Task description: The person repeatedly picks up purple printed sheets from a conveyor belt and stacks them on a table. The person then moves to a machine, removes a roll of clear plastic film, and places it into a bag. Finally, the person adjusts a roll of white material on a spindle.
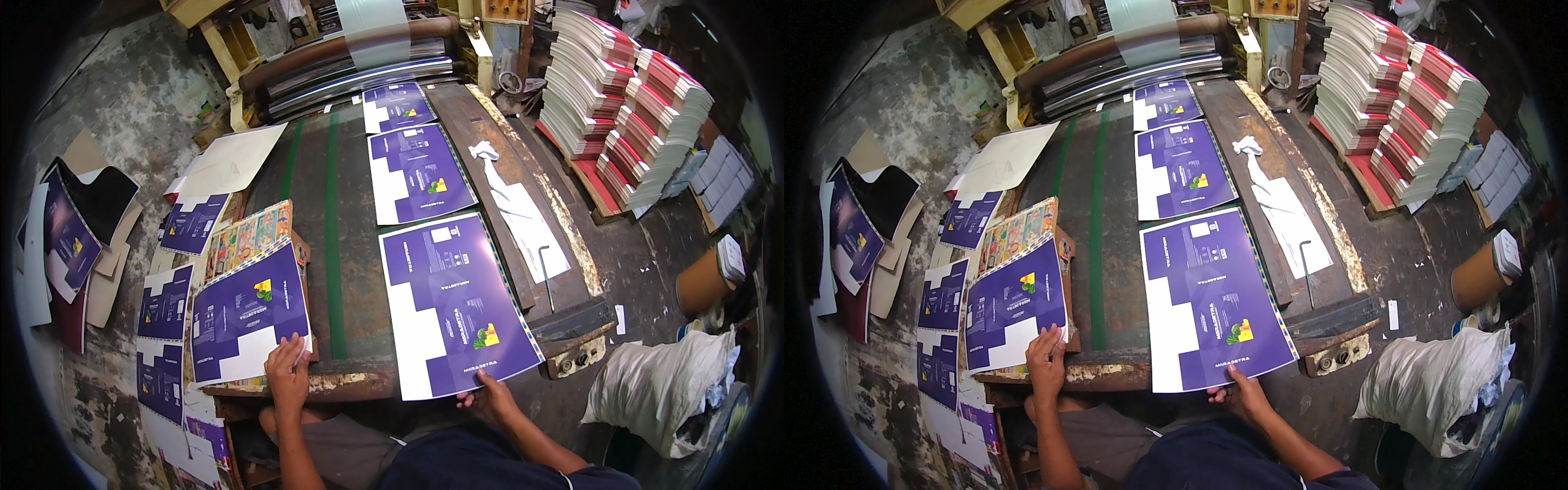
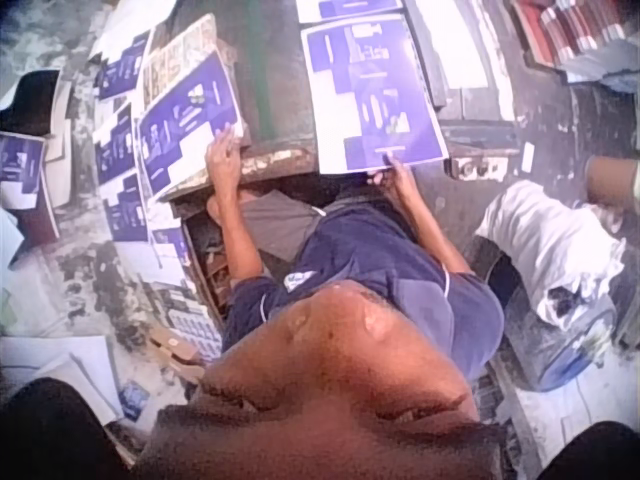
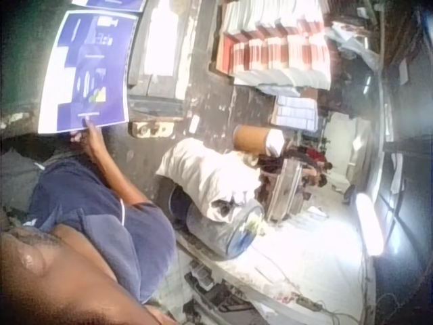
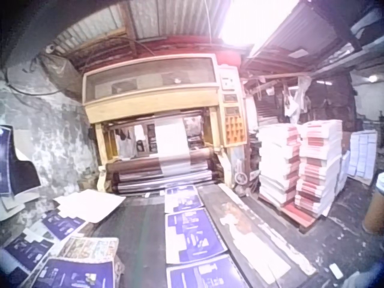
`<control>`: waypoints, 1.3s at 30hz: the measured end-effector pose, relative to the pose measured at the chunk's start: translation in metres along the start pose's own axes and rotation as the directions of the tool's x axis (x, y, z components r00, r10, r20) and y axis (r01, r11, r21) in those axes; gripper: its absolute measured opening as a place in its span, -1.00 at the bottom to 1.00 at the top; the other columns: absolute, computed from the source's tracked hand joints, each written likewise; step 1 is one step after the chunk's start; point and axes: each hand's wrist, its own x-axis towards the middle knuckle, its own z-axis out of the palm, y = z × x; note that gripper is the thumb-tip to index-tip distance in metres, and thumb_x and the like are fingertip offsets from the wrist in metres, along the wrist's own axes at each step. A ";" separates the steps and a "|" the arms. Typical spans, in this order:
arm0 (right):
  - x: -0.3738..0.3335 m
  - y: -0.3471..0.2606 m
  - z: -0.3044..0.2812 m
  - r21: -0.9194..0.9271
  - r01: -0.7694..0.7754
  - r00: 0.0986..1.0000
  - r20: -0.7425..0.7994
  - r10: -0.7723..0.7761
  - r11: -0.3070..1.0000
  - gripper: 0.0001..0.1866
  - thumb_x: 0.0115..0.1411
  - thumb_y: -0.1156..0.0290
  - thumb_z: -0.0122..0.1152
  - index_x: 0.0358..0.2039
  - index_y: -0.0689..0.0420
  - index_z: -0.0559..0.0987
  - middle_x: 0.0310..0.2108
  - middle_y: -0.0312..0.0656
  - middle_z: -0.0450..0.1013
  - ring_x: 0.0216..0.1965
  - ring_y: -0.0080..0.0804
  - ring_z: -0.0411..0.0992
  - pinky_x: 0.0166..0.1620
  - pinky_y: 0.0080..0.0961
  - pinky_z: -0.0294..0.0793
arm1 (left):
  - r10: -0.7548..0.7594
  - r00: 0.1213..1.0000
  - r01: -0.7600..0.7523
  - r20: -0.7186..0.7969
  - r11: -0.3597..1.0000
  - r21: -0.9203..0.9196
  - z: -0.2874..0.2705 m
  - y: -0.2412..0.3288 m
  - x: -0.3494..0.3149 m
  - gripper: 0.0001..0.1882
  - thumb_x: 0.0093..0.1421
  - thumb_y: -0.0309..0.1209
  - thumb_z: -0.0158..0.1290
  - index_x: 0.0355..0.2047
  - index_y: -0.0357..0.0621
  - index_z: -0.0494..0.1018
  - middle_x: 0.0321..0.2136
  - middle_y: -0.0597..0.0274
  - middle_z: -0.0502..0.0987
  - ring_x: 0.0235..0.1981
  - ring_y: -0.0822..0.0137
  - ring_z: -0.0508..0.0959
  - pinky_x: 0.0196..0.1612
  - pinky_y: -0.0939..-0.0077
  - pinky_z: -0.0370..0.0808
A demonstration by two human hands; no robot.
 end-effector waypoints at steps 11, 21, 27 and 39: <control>0.034 -0.017 0.035 0.007 0.193 0.976 -0.100 -0.191 0.981 -0.64 0.40 0.12 -0.09 0.04 0.08 0.26 -0.23 -0.05 0.49 -0.43 -0.40 0.48 -0.25 -0.20 0.62 | -0.037 0.999 0.037 -0.004 0.999 -0.001 -0.003 -0.002 -0.001 -0.70 0.25 -0.28 0.10 -0.09 -0.15 0.59 -0.03 0.17 0.59 0.11 0.10 0.46 0.17 0.21 0.26; 0.049 -0.027 0.054 -0.012 0.357 0.897 -0.277 -0.346 0.934 -0.20 0.34 0.13 0.02 0.43 -0.17 -0.19 0.00 -0.13 0.38 -0.33 -0.37 0.48 -0.28 -0.22 0.61 | -0.704 0.700 0.259 -0.120 0.407 -0.876 -0.007 -0.006 0.014 -0.53 0.42 -0.14 -0.11 -0.18 -0.37 0.56 -0.30 0.20 0.59 -0.22 0.41 0.48 -0.10 0.52 0.39; 0.053 -0.041 0.059 -0.077 0.263 0.961 -0.073 -0.268 0.962 -0.29 0.30 0.06 0.04 0.38 0.02 0.09 0.08 -0.12 0.35 -0.19 -0.36 0.44 -0.19 -0.23 0.59 | -0.088 0.992 0.044 -0.095 0.918 -0.395 -0.015 0.036 -0.005 -0.72 0.35 -0.28 -0.04 -0.32 -0.13 0.62 -0.34 0.18 0.66 -0.23 0.16 0.62 -0.02 0.23 0.43; 0.036 -0.017 0.038 -0.127 0.065 0.998 0.000 -0.066 0.990 -0.65 0.21 0.22 0.23 -0.17 0.23 0.44 -0.41 -0.15 0.46 -0.52 -0.39 0.42 -0.46 -0.50 0.38 | 0.335 0.925 -0.274 0.179 0.916 -0.294 0.004 0.062 -0.029 -0.55 0.18 -0.22 0.19 0.07 -0.05 0.49 0.13 0.15 0.46 0.28 0.08 0.30 0.34 -0.06 0.08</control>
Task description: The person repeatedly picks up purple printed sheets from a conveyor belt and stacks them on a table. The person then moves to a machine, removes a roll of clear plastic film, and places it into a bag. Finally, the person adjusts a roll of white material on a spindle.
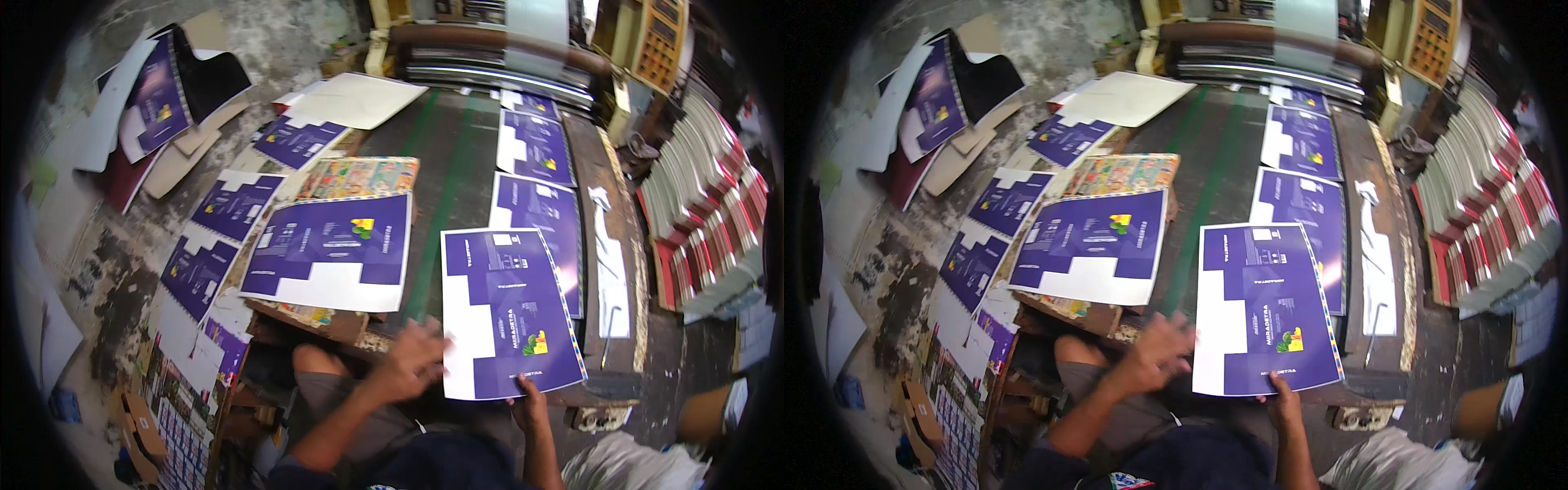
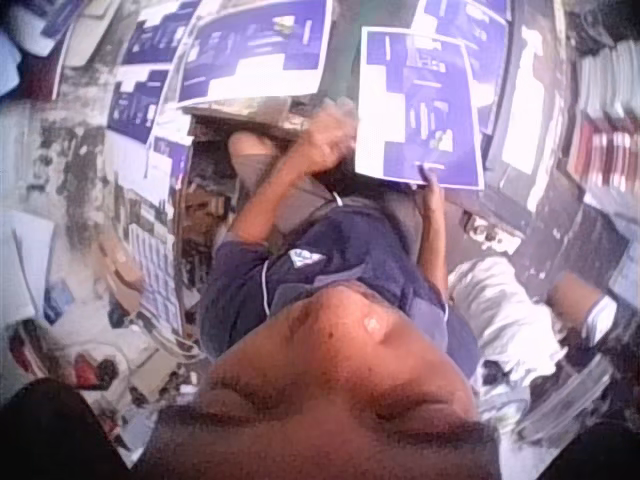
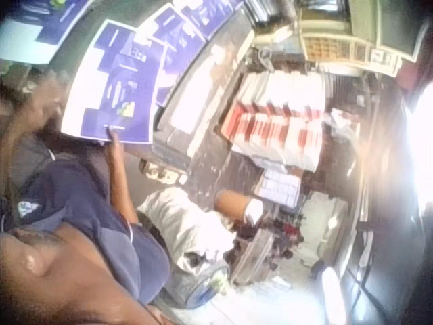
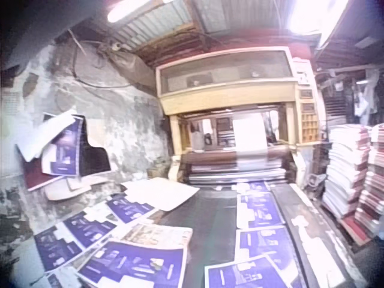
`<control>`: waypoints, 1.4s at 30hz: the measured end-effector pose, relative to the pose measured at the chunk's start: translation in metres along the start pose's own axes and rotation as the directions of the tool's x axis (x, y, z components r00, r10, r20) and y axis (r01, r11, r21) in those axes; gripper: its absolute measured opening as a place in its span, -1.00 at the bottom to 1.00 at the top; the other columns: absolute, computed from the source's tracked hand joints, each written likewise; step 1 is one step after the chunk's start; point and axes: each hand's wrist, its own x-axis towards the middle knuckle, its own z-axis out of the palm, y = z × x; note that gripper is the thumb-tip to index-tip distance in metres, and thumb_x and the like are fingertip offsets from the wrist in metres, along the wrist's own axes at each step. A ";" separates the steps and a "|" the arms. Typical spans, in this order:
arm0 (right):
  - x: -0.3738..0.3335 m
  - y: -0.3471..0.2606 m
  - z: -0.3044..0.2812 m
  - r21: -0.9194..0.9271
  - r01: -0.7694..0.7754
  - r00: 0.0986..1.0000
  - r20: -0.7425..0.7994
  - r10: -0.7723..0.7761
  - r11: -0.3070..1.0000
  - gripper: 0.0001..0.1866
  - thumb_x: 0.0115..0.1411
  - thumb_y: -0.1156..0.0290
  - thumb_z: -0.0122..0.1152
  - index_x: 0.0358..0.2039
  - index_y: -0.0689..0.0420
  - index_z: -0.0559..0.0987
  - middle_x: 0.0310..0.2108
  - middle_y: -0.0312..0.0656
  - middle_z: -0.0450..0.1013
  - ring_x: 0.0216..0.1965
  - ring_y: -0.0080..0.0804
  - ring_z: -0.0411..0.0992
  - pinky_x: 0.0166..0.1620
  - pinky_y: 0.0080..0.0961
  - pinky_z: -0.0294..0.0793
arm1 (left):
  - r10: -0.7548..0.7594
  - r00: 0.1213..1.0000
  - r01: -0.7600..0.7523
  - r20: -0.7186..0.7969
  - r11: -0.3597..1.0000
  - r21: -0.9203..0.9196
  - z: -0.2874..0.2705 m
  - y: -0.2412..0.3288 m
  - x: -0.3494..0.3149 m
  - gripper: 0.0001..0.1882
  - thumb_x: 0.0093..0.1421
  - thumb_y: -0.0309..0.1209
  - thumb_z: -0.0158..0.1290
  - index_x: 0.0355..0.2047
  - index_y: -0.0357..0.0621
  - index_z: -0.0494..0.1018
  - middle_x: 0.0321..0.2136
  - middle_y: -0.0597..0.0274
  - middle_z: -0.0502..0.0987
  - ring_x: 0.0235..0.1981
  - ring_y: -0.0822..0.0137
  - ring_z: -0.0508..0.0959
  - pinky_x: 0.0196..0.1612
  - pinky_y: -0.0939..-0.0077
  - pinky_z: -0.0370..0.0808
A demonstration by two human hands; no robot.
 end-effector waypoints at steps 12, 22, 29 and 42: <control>-0.099 0.049 -0.049 -0.297 -0.186 0.982 -0.094 0.165 0.937 -0.54 0.38 0.07 -0.06 -0.19 0.29 0.48 -0.43 -0.06 0.51 -0.43 -0.35 0.51 -0.38 -0.54 0.40 | -0.187 0.945 0.298 -0.270 0.832 0.468 -0.025 -0.078 -0.002 -0.60 0.10 -0.57 0.05 -0.01 -0.16 0.54 0.01 0.11 0.56 0.16 -0.01 0.44 0.21 0.15 0.32; -0.106 0.060 -0.050 -0.268 -0.129 0.991 -0.050 0.120 0.955 -0.56 0.39 0.08 -0.05 -0.18 0.30 0.47 -0.40 -0.05 0.51 -0.39 -0.32 0.53 -0.36 -0.52 0.44 | -0.286 0.938 0.296 -0.194 0.955 0.023 -0.041 -0.024 0.071 -0.49 0.06 -0.24 0.32 -0.03 -0.22 0.52 -0.04 0.00 0.56 -0.03 0.04 0.55 0.02 0.24 0.45; -0.086 0.048 -0.045 -0.209 -0.063 0.997 -0.046 0.055 0.976 -0.55 0.39 0.08 -0.05 -0.17 0.31 0.46 -0.40 -0.03 0.51 -0.40 -0.30 0.53 -0.37 -0.51 0.46 | -0.546 0.820 0.572 0.169 0.792 -0.215 0.063 -0.126 0.253 -0.16 0.10 0.20 0.16 0.06 -0.38 0.40 -0.16 0.02 0.56 -0.18 0.21 0.57 -0.19 0.35 0.52; -0.037 0.018 -0.031 -0.069 -0.293 0.942 -0.189 0.276 0.954 -0.42 0.30 -0.07 0.04 -0.04 0.24 0.54 -0.42 -0.09 0.56 -0.37 -0.38 0.50 -0.23 -0.47 0.42 | -0.781 0.583 0.812 0.222 0.562 -0.157 0.189 -0.227 0.393 -0.26 0.09 0.10 0.20 -0.03 -0.40 0.49 -0.12 -0.08 0.56 -0.15 0.14 0.56 -0.17 0.29 0.52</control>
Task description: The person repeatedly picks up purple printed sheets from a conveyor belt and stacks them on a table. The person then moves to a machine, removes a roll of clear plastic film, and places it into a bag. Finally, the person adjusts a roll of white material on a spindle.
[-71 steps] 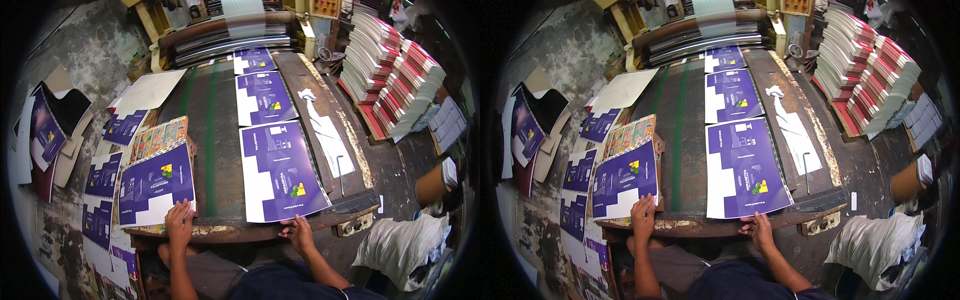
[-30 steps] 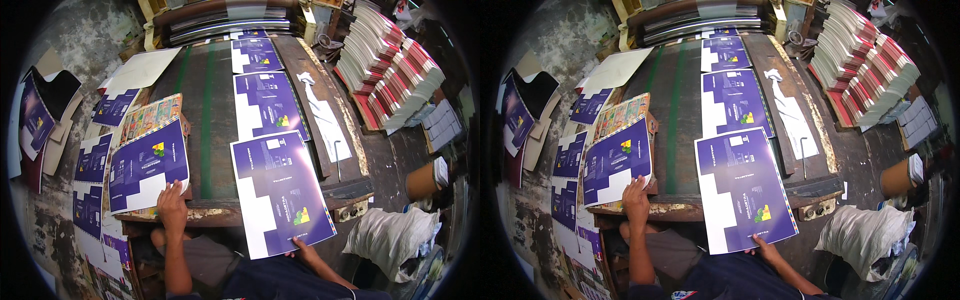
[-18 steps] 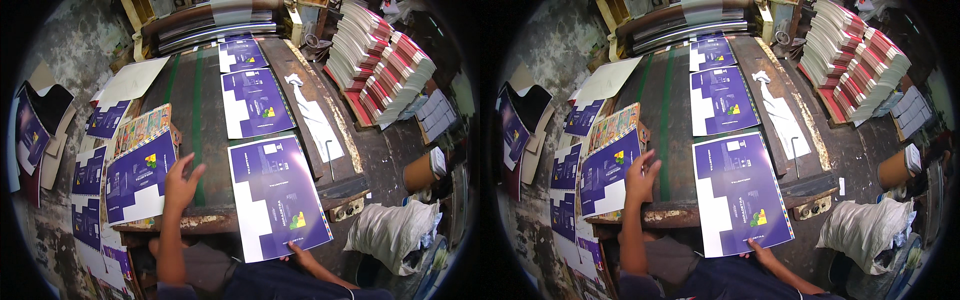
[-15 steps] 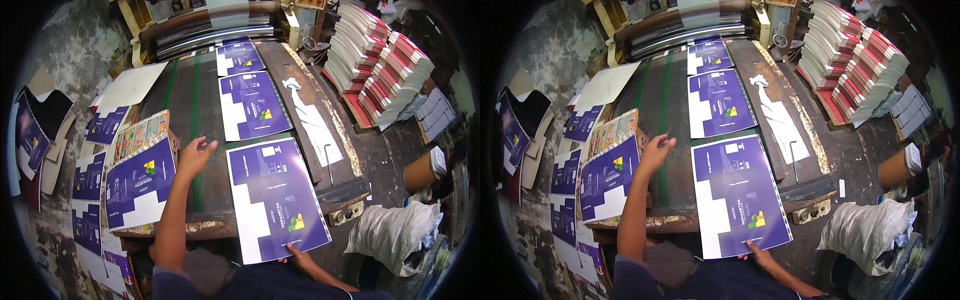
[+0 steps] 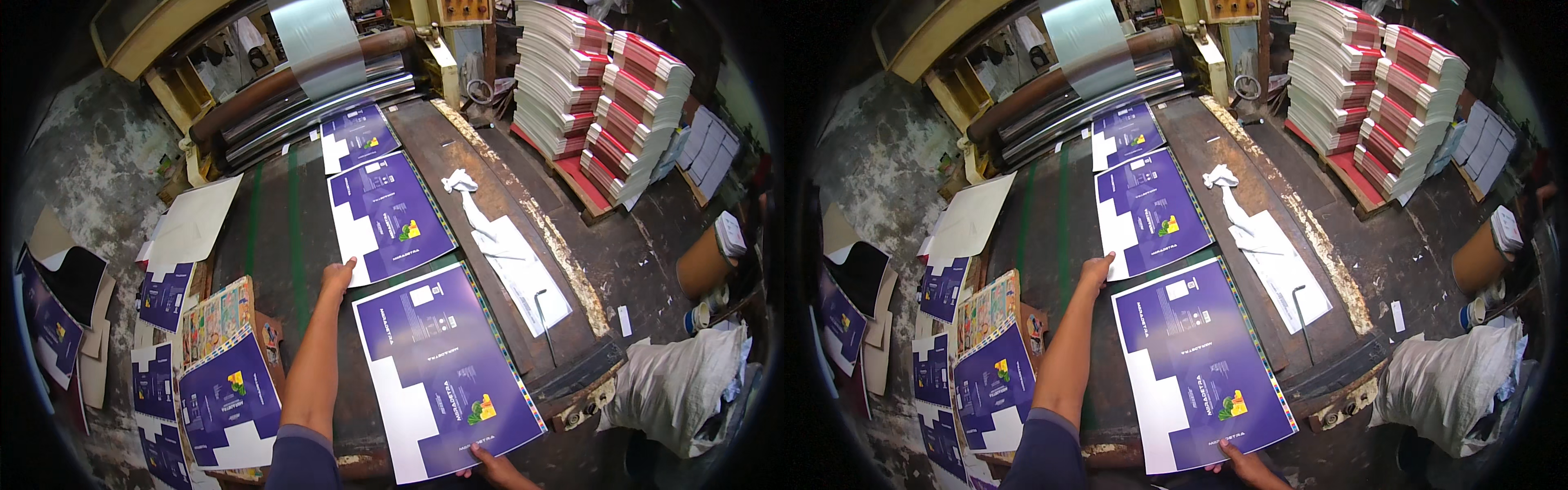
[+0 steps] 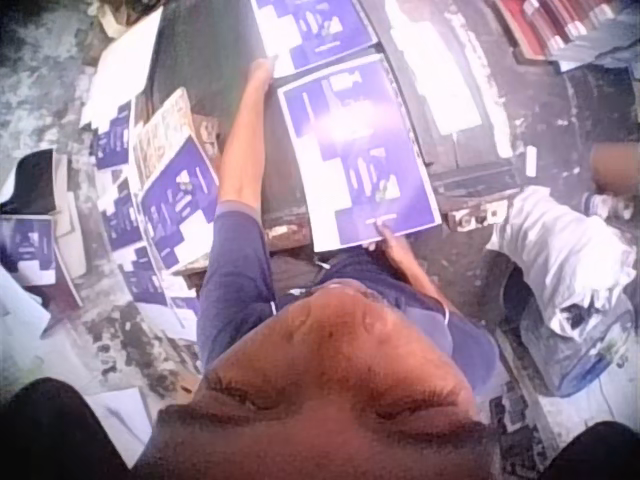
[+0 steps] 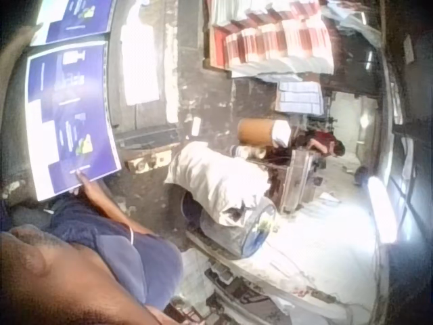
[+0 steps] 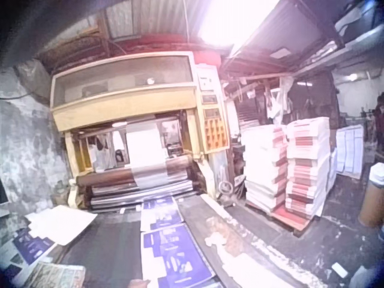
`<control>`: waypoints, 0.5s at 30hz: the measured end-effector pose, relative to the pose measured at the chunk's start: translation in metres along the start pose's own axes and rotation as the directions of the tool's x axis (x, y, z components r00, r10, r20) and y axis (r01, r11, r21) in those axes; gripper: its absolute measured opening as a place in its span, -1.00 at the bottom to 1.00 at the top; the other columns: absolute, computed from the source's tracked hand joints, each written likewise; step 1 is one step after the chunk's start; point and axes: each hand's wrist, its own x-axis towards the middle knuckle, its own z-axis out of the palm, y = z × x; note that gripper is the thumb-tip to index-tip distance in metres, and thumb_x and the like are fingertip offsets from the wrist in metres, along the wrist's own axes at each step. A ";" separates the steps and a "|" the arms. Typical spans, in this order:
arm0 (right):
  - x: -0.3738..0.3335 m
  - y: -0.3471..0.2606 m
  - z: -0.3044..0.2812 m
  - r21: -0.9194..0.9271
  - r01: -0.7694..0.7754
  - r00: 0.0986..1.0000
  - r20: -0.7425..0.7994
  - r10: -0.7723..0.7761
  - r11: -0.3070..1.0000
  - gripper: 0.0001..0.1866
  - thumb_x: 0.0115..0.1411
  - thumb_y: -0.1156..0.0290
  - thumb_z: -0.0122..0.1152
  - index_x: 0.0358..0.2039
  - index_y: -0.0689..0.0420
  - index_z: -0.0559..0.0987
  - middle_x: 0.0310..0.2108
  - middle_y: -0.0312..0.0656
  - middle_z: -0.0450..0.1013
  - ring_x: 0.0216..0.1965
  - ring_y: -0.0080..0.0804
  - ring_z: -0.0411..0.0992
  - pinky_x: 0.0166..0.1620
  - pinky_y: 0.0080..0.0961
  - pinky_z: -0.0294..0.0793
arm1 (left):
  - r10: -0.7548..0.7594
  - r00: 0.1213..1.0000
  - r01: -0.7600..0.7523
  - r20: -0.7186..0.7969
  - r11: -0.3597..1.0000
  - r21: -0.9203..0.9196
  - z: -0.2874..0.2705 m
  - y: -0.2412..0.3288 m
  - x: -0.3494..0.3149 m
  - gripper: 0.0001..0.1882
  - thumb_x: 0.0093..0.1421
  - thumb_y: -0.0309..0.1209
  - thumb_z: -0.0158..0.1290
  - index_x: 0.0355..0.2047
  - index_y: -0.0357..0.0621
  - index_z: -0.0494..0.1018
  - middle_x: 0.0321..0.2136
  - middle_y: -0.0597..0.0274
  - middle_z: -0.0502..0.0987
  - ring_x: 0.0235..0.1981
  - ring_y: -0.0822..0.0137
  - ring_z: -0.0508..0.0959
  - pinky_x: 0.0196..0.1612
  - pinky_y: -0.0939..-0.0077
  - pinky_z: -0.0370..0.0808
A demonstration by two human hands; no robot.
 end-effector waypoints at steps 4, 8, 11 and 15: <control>0.012 -0.039 0.015 0.029 0.055 0.995 0.084 -0.057 0.998 -0.54 0.38 0.07 -0.06 -0.06 0.29 0.44 -0.35 -0.03 0.52 -0.38 -0.31 0.52 -0.32 -0.44 0.48 | 0.184 0.954 -0.138 -0.236 0.971 0.197 -0.012 0.000 0.013 -0.16 0.07 0.09 0.21 0.13 -0.39 0.36 0.03 -0.22 0.48 0.05 -0.02 0.50 0.09 0.22 0.43; 0.039 -0.053 0.024 0.213 0.161 0.969 0.151 -0.195 0.964 -0.59 0.41 0.14 -0.08 -0.08 0.31 0.38 -0.36 -0.01 0.50 -0.41 -0.29 0.52 -0.39 -0.47 0.49 | 0.381 0.912 -0.323 -0.148 0.893 0.313 -0.042 0.026 -0.026 -0.20 0.13 0.06 0.16 0.18 -0.32 0.31 0.05 -0.20 0.43 0.12 -0.09 0.41 0.18 0.16 0.33; 0.049 -0.073 0.030 0.264 0.183 0.972 0.098 -0.215 0.947 -0.61 0.39 0.17 -0.03 -0.08 0.30 0.36 -0.43 -0.01 0.51 -0.49 -0.30 0.51 -0.37 -0.41 0.55 | 0.660 0.749 -0.596 -0.058 0.710 0.374 -0.074 0.036 -0.103 -0.33 0.19 -0.07 0.14 0.16 -0.29 0.33 0.02 -0.15 0.44 0.11 -0.08 0.40 0.17 0.18 0.32; 0.068 -0.082 0.035 0.342 0.201 0.970 0.060 -0.234 0.918 -0.61 0.38 0.15 -0.02 -0.07 0.29 0.36 -0.46 -0.03 0.50 -0.53 -0.35 0.49 -0.29 -0.26 0.63 | 0.793 0.610 -0.704 -0.005 0.544 0.457 -0.128 0.013 -0.234 -0.41 0.20 -0.22 0.16 0.15 -0.29 0.34 0.12 -0.10 0.41 0.20 -0.09 0.34 0.24 0.10 0.22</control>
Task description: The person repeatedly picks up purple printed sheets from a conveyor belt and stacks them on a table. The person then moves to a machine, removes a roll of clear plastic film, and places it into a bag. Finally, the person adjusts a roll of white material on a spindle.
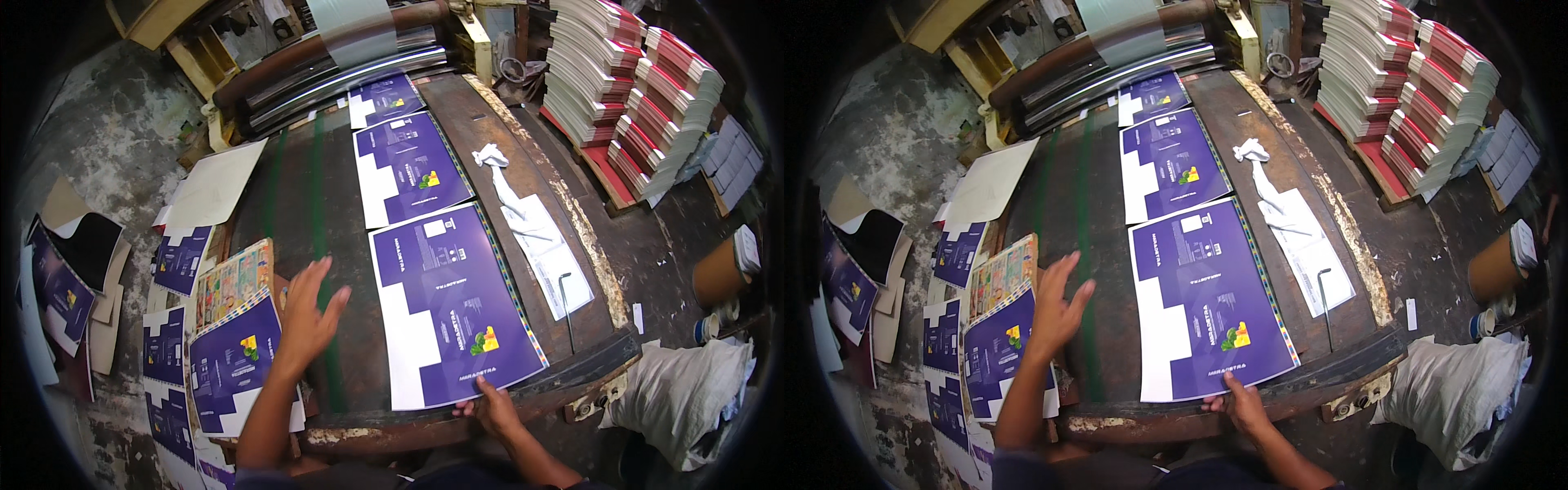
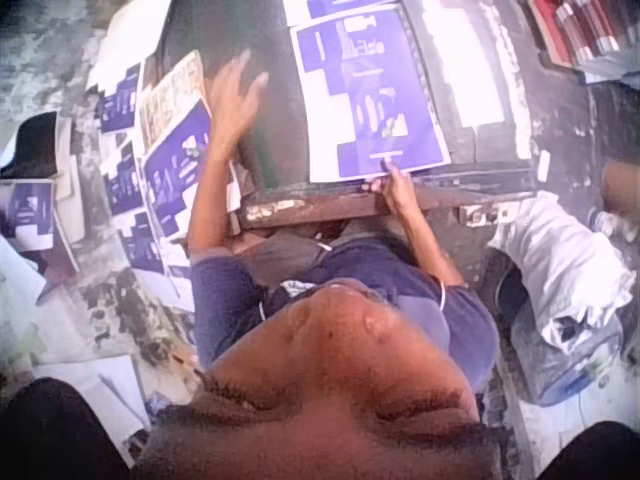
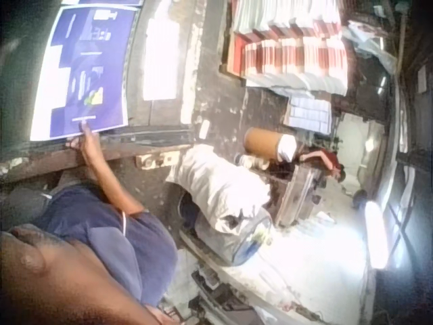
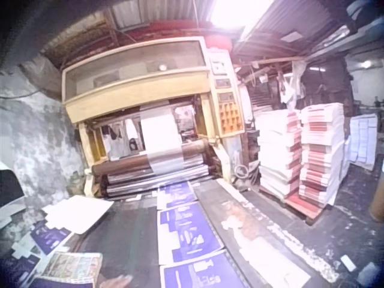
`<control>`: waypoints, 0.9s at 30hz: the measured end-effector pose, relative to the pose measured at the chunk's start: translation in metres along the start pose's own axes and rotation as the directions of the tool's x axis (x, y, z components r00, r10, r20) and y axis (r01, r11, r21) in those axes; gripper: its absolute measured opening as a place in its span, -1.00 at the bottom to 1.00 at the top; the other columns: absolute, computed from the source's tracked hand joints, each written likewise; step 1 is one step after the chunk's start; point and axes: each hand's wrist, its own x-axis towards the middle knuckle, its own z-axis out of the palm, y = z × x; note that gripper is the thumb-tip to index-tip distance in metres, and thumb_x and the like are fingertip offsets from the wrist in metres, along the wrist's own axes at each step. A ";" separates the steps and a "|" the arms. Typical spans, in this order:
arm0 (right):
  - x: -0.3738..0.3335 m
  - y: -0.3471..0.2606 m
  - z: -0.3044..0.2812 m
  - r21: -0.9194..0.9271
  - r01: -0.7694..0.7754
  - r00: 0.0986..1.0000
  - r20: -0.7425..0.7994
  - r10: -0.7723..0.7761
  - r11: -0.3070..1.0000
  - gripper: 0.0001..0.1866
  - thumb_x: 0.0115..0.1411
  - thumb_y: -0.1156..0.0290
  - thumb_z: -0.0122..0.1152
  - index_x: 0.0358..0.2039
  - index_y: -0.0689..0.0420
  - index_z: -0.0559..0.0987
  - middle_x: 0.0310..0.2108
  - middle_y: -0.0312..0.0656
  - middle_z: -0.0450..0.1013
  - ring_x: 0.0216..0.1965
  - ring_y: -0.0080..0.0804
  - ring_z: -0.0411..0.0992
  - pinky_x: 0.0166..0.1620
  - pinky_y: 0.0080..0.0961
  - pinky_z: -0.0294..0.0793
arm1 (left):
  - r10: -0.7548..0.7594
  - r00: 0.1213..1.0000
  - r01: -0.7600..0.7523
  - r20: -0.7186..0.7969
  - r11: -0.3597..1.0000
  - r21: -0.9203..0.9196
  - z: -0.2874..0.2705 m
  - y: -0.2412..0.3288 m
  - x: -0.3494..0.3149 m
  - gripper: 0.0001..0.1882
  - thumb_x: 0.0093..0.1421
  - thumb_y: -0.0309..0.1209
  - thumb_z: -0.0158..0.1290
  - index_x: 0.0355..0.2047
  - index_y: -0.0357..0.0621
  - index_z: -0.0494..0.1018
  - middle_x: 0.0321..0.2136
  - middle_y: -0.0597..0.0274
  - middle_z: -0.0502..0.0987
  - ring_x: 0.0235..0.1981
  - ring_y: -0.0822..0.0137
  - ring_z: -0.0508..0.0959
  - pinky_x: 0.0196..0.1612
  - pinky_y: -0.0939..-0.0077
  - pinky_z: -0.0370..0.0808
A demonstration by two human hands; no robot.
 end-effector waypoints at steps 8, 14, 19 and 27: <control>0.010 0.003 0.021 -0.051 0.139 0.987 -0.073 -0.142 0.989 -0.69 0.38 0.17 -0.02 -0.05 0.13 0.31 -0.42 -0.14 0.47 -0.52 -0.46 0.46 -0.30 -0.23 0.65 | -0.222 0.969 0.184 0.108 0.942 0.279 -0.071 0.009 -0.207 -0.24 0.16 -0.09 0.16 0.25 -0.28 0.22 0.29 -0.13 0.20 0.35 -0.14 0.12 0.33 -0.04 0.04; 0.022 0.010 0.014 -0.086 0.239 0.966 -0.080 -0.246 0.967 -0.62 0.38 0.24 -0.06 0.14 -0.04 0.17 -0.24 -0.18 0.43 -0.41 -0.42 0.44 -0.24 -0.15 0.59 | -0.245 0.969 0.230 0.041 0.947 0.224 -0.047 -0.017 -0.265 -0.47 0.24 -0.23 0.07 0.17 -0.21 0.36 0.22 -0.05 0.33 0.29 -0.16 0.23 0.31 -0.06 0.09; 0.023 0.010 0.023 -0.030 0.299 0.947 -0.113 -0.300 0.954 -0.28 0.34 0.24 0.01 0.39 -0.12 -0.11 -0.11 -0.16 0.40 -0.35 -0.37 0.41 -0.16 -0.06 0.55 | -0.468 0.871 0.453 -0.148 0.883 -0.123 -0.051 -0.021 -0.266 -0.67 0.33 -0.28 0.00 -0.07 -0.29 0.53 -0.09 0.02 0.58 0.02 0.10 0.51 0.13 0.22 0.34; 0.026 0.006 0.024 -0.008 0.279 0.960 0.010 -0.279 0.960 -0.27 0.31 0.18 0.09 0.39 0.00 0.02 -0.02 -0.13 0.40 -0.31 -0.36 0.41 -0.12 -0.08 0.54 | -0.468 0.780 0.367 -0.414 0.879 -0.303 -0.049 0.016 -0.252 -0.72 0.37 -0.33 -0.05 -0.29 -0.24 0.60 -0.29 0.13 0.66 -0.13 0.12 0.61 0.26 0.13 0.19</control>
